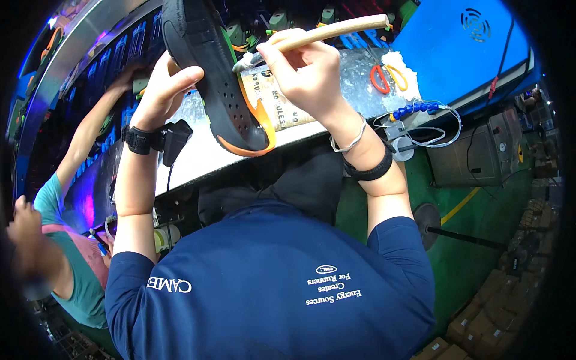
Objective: Apply adhesive to the edges of shoe soles using a brush and place them on a conveyor.
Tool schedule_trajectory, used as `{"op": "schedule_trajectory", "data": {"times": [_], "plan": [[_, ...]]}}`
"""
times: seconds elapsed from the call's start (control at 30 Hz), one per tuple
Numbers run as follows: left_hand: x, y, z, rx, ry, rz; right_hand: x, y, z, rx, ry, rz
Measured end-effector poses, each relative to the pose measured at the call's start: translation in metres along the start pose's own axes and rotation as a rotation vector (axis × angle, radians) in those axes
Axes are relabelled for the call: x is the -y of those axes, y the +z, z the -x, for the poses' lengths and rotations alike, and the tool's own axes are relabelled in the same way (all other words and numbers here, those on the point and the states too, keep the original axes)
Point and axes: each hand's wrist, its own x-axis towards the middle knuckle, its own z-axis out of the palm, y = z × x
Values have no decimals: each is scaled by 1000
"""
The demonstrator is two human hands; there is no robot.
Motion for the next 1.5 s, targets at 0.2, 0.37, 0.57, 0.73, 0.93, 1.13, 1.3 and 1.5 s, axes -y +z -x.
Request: {"op": "schedule_trajectory", "data": {"times": [0.2,0.37,0.57,0.73,0.93,1.13,1.3,1.5], "plan": [[-3,8,-1,31,-43,4,1,-1,-8,-15,-30,24],[-2,11,0,51,-91,12,-4,-3,-14,-31,-52,56],[1,13,1,73,-140,62,-7,-3,-23,-32,-139,76],[-5,13,1,98,-147,78,-2,-13,-21,26,-139,112],[-7,15,-1,110,-164,56,0,-14,-14,116,-223,224],[-8,19,-2,132,-262,130,8,-22,-16,42,-26,65],[-15,30,-2,157,-266,96,-4,-27,-9,57,4,106],[-20,33,-5,120,-331,50,1,-32,-2,102,9,58]]}}
